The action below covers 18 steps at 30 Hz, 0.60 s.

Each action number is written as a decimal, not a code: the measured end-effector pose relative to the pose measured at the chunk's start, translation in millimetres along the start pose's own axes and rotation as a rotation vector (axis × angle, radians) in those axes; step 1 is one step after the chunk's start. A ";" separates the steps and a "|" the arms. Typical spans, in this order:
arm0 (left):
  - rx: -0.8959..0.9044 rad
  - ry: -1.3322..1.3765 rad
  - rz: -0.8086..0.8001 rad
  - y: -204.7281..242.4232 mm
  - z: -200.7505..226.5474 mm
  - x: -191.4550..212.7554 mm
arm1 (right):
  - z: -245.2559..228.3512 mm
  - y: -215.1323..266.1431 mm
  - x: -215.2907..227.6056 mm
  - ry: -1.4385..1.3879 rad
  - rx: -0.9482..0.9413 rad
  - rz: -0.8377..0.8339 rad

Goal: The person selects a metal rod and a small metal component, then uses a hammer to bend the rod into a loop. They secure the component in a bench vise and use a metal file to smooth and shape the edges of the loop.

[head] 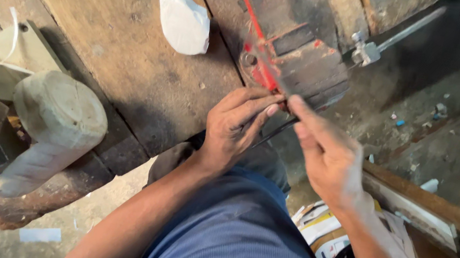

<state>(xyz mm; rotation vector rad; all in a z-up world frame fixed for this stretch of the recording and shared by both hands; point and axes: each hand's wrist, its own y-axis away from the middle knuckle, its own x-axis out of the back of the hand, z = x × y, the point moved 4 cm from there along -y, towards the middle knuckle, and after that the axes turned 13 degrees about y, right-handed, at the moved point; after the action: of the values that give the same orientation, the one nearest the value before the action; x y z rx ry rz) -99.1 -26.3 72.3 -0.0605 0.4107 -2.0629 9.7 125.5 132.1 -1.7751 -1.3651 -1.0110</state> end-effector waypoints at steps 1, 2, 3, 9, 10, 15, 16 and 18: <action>0.006 0.005 0.001 3.8 1.1 0.1 | 5.2 12.4 0.3 -0.001 0.002 0.024; -0.001 0.002 0.013 2.5 0.6 0.3 | 10.2 20.0 2.3 0.027 0.001 0.034; 0.001 0.006 0.020 0.9 0.2 -0.1 | 11.3 27.8 6.8 0.055 0.000 0.045; 0.005 -0.008 0.002 -1.2 -1.1 0.3 | -28.2 19.5 32.5 0.202 -0.132 -0.041; 0.006 -0.005 0.005 -0.6 -1.6 1.4 | -35.7 10.6 34.2 0.244 -0.163 -0.039; -0.012 -0.017 0.006 3.0 0.8 -0.8 | -42.2 -25.4 18.8 0.078 -0.029 -0.031; -0.007 -0.010 0.004 1.3 0.1 -1.5 | -37.9 -27.9 16.9 0.094 0.007 -0.023; 0.002 0.001 -0.002 1.6 -0.3 -2.2 | -28.8 -19.6 19.0 0.059 -0.002 0.017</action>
<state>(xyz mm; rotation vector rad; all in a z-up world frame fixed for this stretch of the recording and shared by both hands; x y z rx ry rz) -96.7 -25.1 71.8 -0.0587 0.4095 -2.0654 -11.6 113.7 163.5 -1.7415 -1.3110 -1.0484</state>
